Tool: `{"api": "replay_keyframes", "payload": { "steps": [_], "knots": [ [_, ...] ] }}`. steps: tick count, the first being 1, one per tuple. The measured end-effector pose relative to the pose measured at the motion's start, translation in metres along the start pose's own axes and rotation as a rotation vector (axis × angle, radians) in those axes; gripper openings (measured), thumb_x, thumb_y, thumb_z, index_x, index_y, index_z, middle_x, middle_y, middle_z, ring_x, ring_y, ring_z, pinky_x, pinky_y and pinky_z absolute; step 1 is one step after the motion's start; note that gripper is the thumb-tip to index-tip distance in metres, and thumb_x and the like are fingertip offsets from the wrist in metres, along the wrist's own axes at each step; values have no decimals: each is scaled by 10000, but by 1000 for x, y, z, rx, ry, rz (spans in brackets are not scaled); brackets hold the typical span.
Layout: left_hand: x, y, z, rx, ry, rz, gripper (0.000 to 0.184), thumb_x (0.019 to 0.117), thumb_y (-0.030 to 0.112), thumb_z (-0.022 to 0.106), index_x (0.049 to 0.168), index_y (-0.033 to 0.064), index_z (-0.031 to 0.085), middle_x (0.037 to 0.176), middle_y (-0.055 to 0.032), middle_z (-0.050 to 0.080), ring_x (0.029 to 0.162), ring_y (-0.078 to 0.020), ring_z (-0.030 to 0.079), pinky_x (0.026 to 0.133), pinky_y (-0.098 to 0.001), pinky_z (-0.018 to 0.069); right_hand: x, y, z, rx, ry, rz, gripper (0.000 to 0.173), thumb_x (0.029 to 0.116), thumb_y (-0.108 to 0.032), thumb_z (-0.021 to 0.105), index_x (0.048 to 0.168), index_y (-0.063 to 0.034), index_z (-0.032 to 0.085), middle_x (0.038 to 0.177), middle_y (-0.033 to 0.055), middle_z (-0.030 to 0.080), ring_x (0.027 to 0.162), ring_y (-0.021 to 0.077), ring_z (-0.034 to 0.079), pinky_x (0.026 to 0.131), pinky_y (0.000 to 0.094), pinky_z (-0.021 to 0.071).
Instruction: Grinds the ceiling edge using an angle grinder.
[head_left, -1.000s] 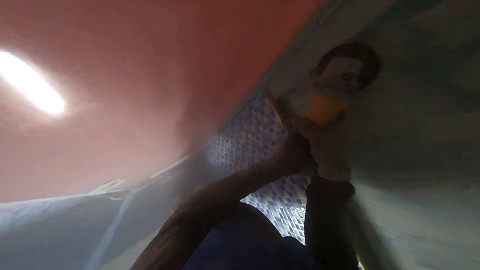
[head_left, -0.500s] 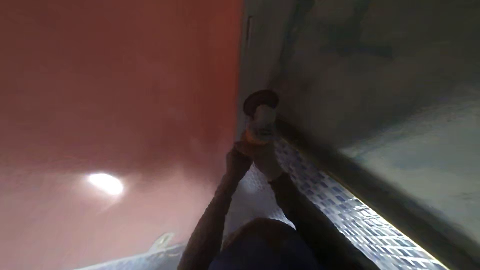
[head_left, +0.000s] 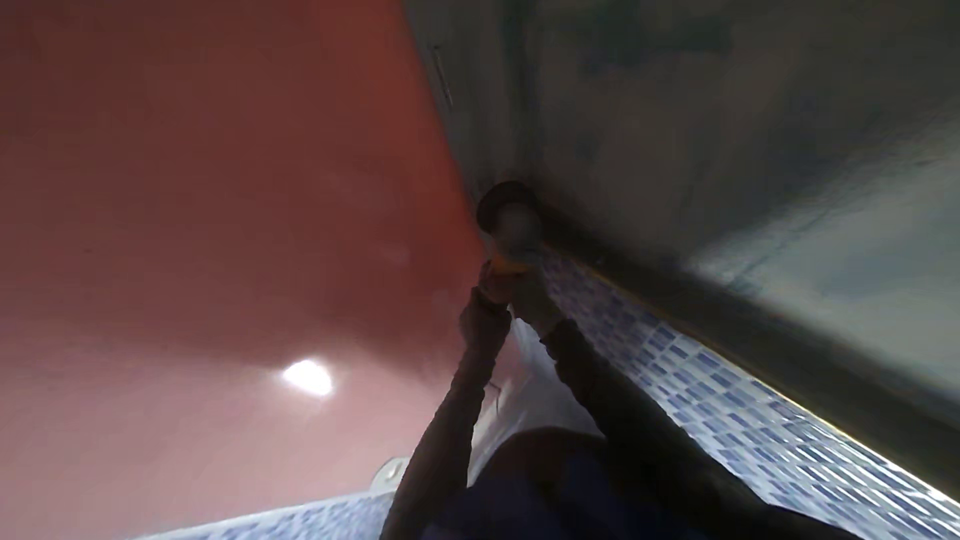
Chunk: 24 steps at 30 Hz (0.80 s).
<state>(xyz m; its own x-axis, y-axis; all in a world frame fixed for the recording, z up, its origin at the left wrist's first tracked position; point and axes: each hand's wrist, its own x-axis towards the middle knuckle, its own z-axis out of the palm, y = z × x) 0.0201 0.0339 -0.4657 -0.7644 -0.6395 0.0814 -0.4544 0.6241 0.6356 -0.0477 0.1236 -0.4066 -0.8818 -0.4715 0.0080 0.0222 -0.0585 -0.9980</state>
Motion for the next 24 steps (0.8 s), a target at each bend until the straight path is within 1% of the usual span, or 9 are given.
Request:
{"api": "replay_keyframes", "payload": {
  "steps": [2,5,9,11,14,17,20,22,24],
  "knots": [
    [1,4,0,13,22,0,621,804,287,807,1331,46,584,1016,-130,741,928,-303,726,830,-538,583,5,-2,-2,11,-1,8,514,869,-163,784,1301,22,578,1103,114,689,983,126,676,876,293,582],
    [3,8,-4,32,45,31,616,800,297,809,1314,33,594,1015,-137,739,932,-307,723,833,-533,579,9,0,-8,3,-23,8,509,908,-148,750,1343,29,554,1156,130,675,1033,122,662,918,288,565],
    [3,20,-8,40,97,42,608,805,290,812,1301,14,596,998,-146,740,912,-309,727,825,-525,585,14,-5,-10,103,-32,-78,514,823,-135,804,1262,24,588,1053,105,689,950,124,678,860,299,584],
    [3,26,-14,31,135,49,611,800,276,810,1302,4,594,988,-143,741,900,-306,729,813,-521,589,12,-23,-8,97,-46,-70,490,800,-118,819,1220,17,606,1004,90,695,910,123,684,826,298,593],
    [4,40,-32,46,165,77,623,823,304,804,1308,-21,586,983,-153,743,897,-317,731,814,-527,587,9,-56,-3,25,-47,-61,408,819,-109,825,1167,8,646,943,90,704,849,134,685,775,315,594],
    [10,61,-56,71,124,53,621,851,337,788,1332,6,573,998,-140,739,926,-298,725,849,-513,582,11,-64,-6,61,-57,-156,417,853,-161,811,1220,-59,641,969,79,707,831,145,688,727,339,604],
    [15,81,-77,90,143,83,605,813,299,815,1295,9,592,1004,-141,737,943,-296,721,870,-508,572,6,-84,-10,32,-67,-144,372,906,-200,767,1235,-88,635,945,70,687,759,139,653,640,328,572],
    [18,87,-85,98,173,107,637,787,286,839,1297,-2,587,996,-162,733,946,-320,717,880,-530,564,0,-105,-10,62,-56,-159,373,870,-204,800,1190,-80,656,939,71,698,765,146,666,640,340,581],
    [20,89,-89,98,218,127,633,776,286,847,1274,-7,589,952,-162,732,913,-328,720,854,-542,570,-11,-122,-10,65,-61,-153,404,861,-210,804,1211,-88,643,964,64,698,787,132,667,659,328,583]
  ]
}}
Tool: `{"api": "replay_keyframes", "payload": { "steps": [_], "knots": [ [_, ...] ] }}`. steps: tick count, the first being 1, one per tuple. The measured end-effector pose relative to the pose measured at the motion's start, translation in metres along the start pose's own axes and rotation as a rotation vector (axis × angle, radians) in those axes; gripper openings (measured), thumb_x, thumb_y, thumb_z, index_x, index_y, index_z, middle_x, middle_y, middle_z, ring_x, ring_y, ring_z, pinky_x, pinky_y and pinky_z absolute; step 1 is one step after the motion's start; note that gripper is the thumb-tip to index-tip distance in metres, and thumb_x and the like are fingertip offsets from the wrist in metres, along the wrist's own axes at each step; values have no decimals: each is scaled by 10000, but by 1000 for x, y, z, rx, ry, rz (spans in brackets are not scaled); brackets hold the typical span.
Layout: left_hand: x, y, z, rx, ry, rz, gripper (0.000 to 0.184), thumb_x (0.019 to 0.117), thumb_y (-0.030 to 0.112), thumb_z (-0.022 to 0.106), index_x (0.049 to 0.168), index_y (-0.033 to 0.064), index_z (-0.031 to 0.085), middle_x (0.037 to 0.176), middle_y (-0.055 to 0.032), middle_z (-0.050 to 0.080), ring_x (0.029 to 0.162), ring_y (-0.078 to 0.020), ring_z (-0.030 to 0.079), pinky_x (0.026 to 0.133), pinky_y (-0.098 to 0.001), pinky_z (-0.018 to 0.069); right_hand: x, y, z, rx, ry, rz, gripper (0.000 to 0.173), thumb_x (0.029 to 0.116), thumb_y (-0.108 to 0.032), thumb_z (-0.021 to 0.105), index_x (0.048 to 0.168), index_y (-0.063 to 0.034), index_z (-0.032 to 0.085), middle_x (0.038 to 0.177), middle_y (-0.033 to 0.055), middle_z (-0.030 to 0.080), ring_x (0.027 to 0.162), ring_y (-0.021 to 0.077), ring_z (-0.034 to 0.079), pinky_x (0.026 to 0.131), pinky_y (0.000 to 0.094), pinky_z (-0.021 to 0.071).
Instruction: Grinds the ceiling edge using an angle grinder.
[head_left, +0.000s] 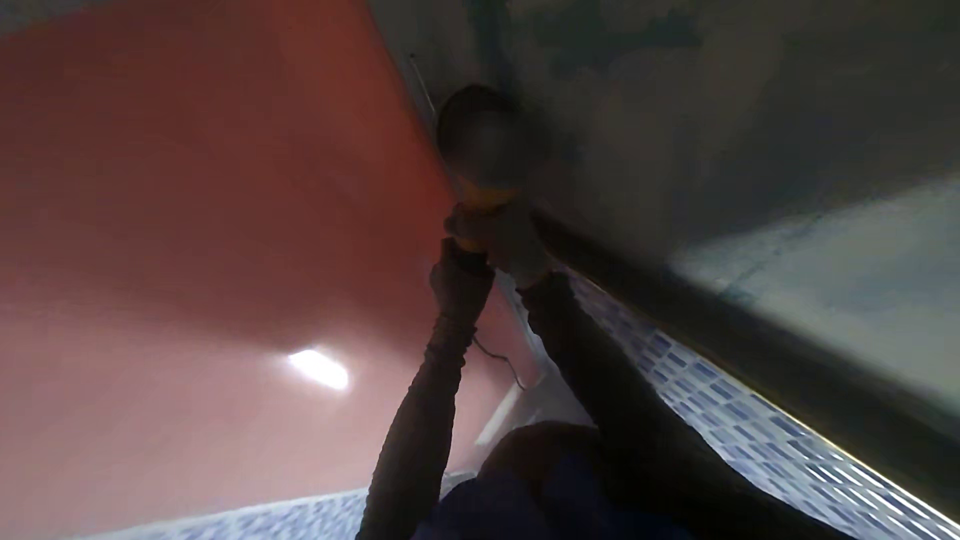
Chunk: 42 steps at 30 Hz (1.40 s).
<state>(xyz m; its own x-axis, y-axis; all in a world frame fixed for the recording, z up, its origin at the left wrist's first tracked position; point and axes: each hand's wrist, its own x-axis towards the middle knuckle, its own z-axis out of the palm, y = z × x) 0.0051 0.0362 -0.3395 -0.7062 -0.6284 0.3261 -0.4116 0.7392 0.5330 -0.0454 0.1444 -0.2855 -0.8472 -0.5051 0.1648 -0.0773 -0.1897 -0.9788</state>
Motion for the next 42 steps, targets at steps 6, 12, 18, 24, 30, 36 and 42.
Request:
{"api": "replay_keyframes", "payload": {
  "steps": [6,12,18,24,30,36,42],
  "knots": [
    [-16,-15,8,34,-41,-54,656,796,297,836,1316,-6,574,988,-147,736,911,-297,724,831,-521,585,-21,-3,1,-53,-30,153,491,873,-176,798,1299,-52,589,1040,92,687,876,138,659,760,335,574],
    [-39,-41,23,104,-105,-56,671,783,310,837,1321,5,576,980,-140,741,901,-303,728,824,-533,588,5,75,11,91,-31,137,434,817,-208,854,1169,-44,660,946,82,711,824,151,692,736,342,604],
    [-56,-57,29,184,-155,-75,665,734,252,845,1303,24,587,965,-146,740,885,-326,727,786,-542,584,-5,94,12,213,-19,212,374,835,-91,818,1152,19,652,939,90,711,852,136,696,793,307,604],
    [-73,-63,27,256,-179,-135,666,785,292,825,1339,20,574,990,-156,741,909,-335,729,808,-549,584,-23,107,14,331,-50,183,370,860,-48,770,1188,45,625,967,106,718,884,158,708,819,326,614],
    [-80,-61,24,242,-167,-98,646,753,265,833,1306,28,597,954,-141,742,877,-329,727,782,-554,578,-20,115,11,301,-55,195,385,837,-84,805,1167,21,639,956,108,720,870,183,713,803,356,620],
    [-74,-51,27,296,-192,-110,668,736,270,822,1321,50,588,974,-138,743,889,-329,727,773,-556,575,-11,137,6,501,-72,141,330,867,-43,736,1157,63,619,966,158,716,871,240,715,808,403,620],
    [-69,-36,22,324,-221,-183,668,762,266,821,1344,55,570,1008,-141,740,907,-328,727,788,-544,578,-12,118,2,469,-28,196,307,921,-43,682,1200,53,597,973,131,707,865,191,708,789,356,617]
  ]
}}
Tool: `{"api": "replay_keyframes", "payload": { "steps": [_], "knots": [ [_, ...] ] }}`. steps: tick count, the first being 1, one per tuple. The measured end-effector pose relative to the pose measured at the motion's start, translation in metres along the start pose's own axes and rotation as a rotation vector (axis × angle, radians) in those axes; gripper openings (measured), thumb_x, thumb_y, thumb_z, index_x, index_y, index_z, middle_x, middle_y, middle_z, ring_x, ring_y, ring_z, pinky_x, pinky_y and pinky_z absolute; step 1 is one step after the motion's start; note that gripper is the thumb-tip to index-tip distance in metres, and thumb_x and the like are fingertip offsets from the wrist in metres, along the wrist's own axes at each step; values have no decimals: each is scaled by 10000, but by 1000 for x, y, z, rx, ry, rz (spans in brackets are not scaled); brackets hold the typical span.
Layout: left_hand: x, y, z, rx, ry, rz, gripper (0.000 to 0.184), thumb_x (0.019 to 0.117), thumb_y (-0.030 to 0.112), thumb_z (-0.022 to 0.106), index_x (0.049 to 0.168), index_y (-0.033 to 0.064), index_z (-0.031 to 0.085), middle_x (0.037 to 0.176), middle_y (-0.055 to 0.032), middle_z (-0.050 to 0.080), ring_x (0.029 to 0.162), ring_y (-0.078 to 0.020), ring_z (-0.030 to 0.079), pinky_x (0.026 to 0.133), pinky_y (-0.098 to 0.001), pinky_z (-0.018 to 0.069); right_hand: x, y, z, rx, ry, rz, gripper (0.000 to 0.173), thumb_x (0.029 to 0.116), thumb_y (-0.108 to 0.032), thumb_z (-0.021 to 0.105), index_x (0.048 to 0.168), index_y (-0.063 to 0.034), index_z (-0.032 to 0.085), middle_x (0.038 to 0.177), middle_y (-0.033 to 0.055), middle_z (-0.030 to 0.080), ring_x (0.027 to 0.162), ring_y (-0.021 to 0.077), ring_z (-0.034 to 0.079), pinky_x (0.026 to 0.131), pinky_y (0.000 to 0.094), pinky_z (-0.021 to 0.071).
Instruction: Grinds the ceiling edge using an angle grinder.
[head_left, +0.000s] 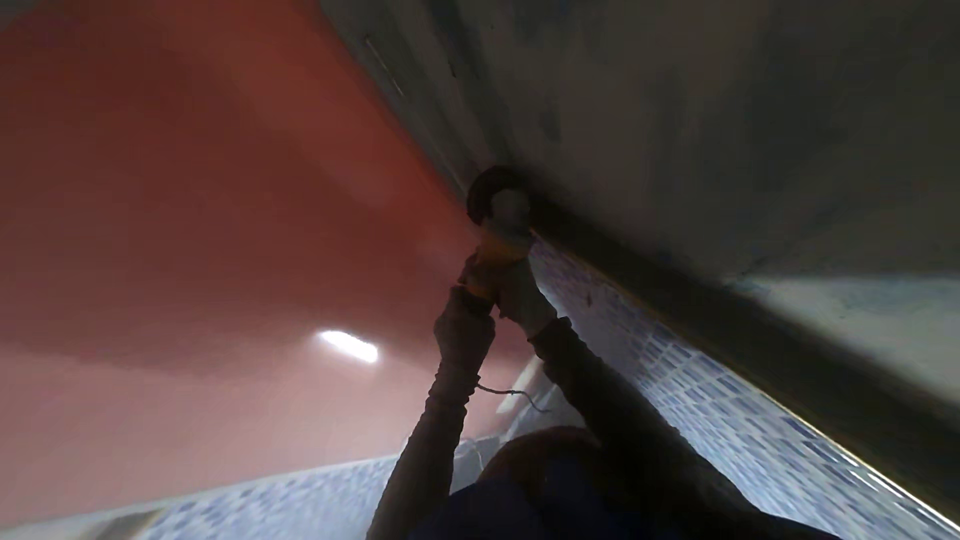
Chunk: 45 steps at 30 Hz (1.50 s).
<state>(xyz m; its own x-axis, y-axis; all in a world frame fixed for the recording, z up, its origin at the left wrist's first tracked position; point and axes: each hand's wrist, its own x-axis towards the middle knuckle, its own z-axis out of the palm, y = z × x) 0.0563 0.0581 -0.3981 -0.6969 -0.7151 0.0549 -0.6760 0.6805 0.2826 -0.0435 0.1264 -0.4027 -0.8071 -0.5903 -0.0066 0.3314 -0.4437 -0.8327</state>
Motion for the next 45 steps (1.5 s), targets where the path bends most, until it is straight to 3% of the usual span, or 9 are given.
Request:
{"api": "replay_keyframes", "payload": {
  "steps": [5,13,17,22,29,32,37,41,45],
  "knots": [
    [2,4,-12,-32,25,-8,653,759,258,819,1332,62,575,985,-128,739,896,-322,725,784,-539,577,5,-5,6,35,-57,-46,394,902,-60,683,1248,78,554,1022,169,702,901,227,715,817,381,625],
    [15,20,-44,-121,138,94,646,761,264,816,1316,32,583,962,-141,740,876,-327,728,773,-543,581,-1,-72,32,-216,-31,-90,335,892,-94,755,1180,22,628,932,82,690,808,116,673,733,283,589],
    [22,26,-60,-123,190,99,678,742,285,828,1317,24,581,966,-149,738,892,-333,725,784,-553,579,10,-80,41,-112,-73,-176,403,816,-69,812,1167,18,634,957,118,717,857,185,710,781,355,621],
    [30,31,-69,-166,292,113,700,713,273,845,1302,-1,585,941,-161,735,865,-339,726,768,-559,580,14,-102,55,-170,-100,-169,450,782,-108,856,1165,-18,638,940,88,712,834,160,698,755,339,611],
    [16,30,-58,-170,179,82,586,788,293,824,1267,35,607,924,-125,735,839,-301,727,758,-530,594,9,-88,43,-256,-37,-128,475,789,-178,857,1160,14,631,963,101,713,867,163,708,784,336,620],
    [19,32,-62,-217,204,107,625,741,260,838,1273,32,604,914,-133,735,837,-311,726,751,-537,587,7,-98,45,-260,-33,-151,461,808,-171,846,1174,12,634,979,90,712,884,143,702,803,315,610],
    [31,46,-96,-235,268,149,696,713,247,853,1310,17,578,959,-150,732,873,-323,723,780,-541,585,8,-139,66,-277,-93,-221,345,819,-114,837,1100,-13,663,878,68,705,767,126,684,708,297,601],
    [42,54,-114,-280,297,152,739,705,249,871,1332,7,564,990,-160,731,918,-326,719,823,-534,580,17,-153,72,-480,-117,-209,366,896,-273,795,1156,-46,671,890,75,681,721,131,641,657,316,569],
    [50,60,-135,-289,349,189,722,691,272,867,1306,27,578,951,-135,732,875,-305,719,786,-532,583,24,-170,87,-494,-101,-244,447,847,-368,824,1146,-76,665,856,62,673,687,137,633,595,330,557]
  ]
}}
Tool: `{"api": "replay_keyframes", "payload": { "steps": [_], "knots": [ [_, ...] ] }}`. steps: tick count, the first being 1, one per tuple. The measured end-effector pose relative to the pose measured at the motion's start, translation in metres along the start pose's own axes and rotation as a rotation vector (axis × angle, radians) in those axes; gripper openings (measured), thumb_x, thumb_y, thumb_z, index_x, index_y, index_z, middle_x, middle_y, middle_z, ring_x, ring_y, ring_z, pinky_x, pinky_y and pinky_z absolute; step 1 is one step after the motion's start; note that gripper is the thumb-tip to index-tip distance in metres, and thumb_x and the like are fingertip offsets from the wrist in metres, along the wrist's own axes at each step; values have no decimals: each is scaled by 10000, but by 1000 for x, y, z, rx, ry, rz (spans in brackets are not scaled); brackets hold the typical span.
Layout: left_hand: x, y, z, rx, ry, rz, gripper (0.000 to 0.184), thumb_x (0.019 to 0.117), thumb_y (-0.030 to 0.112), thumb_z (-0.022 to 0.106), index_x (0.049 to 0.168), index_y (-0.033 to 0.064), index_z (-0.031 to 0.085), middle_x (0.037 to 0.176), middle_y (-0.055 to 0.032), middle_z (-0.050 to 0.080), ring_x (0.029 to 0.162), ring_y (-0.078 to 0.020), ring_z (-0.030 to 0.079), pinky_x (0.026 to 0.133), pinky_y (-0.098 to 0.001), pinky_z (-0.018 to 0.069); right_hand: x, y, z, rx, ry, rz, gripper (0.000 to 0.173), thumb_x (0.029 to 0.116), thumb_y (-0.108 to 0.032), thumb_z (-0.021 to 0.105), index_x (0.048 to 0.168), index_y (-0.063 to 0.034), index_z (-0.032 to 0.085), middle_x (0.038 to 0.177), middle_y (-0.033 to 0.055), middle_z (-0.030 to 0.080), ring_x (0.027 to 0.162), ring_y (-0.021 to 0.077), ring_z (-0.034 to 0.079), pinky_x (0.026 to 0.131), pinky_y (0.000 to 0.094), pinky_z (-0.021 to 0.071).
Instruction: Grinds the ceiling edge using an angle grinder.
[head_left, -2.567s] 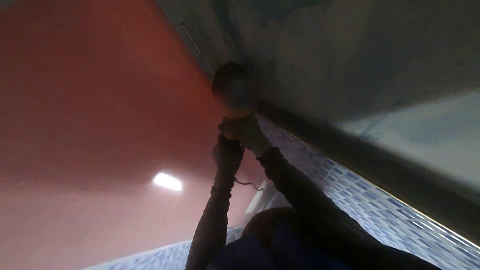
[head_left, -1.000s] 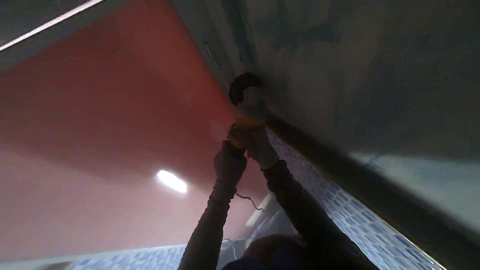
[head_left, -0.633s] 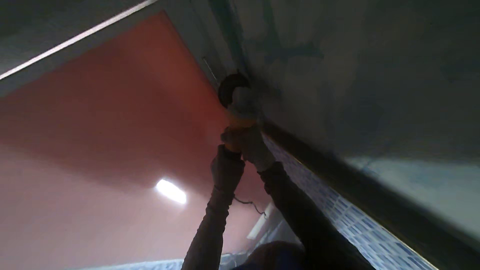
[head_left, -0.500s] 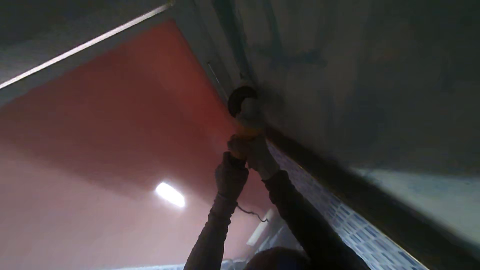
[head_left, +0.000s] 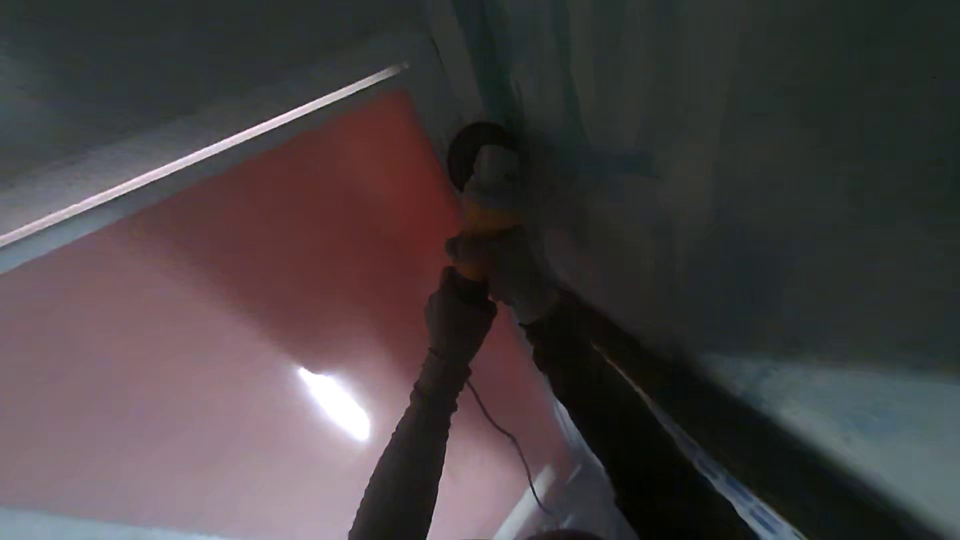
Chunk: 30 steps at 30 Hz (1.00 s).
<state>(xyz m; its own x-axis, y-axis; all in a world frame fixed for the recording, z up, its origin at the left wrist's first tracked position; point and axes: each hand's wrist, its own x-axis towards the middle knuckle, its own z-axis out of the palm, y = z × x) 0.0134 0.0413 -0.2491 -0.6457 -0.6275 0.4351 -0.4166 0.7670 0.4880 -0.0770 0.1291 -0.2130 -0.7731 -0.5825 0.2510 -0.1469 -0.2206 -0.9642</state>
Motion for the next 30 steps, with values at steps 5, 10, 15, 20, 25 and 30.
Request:
{"api": "replay_keyframes", "payload": {
  "steps": [5,10,15,20,25,30],
  "knots": [
    [22,25,-27,-1,7,21,645,715,268,867,1252,30,602,979,-130,725,914,-287,712,834,-517,577,-9,-24,-5,-13,24,-67,377,895,-289,780,1187,-82,662,969,82,692,813,159,658,696,347,570],
    [48,40,-45,-81,43,64,619,712,243,882,1219,35,594,934,-108,719,885,-256,710,820,-496,586,-16,-48,-13,-19,35,-81,399,906,-313,772,1223,-110,642,986,66,684,811,157,643,674,336,556],
    [62,50,-57,-165,73,63,643,688,199,924,1214,69,578,889,-114,695,782,-256,701,704,-491,599,41,-90,4,59,41,-274,556,784,-401,869,1181,-82,647,958,74,709,839,166,701,702,377,618],
    [71,59,-71,-151,90,80,654,699,204,925,1230,80,563,902,-135,686,772,-289,689,673,-524,587,26,-129,5,-41,91,-328,524,862,-256,813,1260,12,602,1090,144,711,934,176,711,753,317,616],
    [70,59,-82,-228,106,116,649,730,196,909,1263,110,549,911,-163,685,733,-328,680,598,-537,579,57,-136,8,36,90,-330,546,748,-406,896,1133,-83,682,961,57,727,878,159,711,774,398,623],
    [71,69,-95,-275,107,110,624,750,192,894,1269,107,559,915,-174,680,696,-334,664,559,-518,561,72,-129,2,-233,112,-448,394,934,-456,703,1148,-124,699,1009,44,717,900,147,696,787,393,610]
  ]
}}
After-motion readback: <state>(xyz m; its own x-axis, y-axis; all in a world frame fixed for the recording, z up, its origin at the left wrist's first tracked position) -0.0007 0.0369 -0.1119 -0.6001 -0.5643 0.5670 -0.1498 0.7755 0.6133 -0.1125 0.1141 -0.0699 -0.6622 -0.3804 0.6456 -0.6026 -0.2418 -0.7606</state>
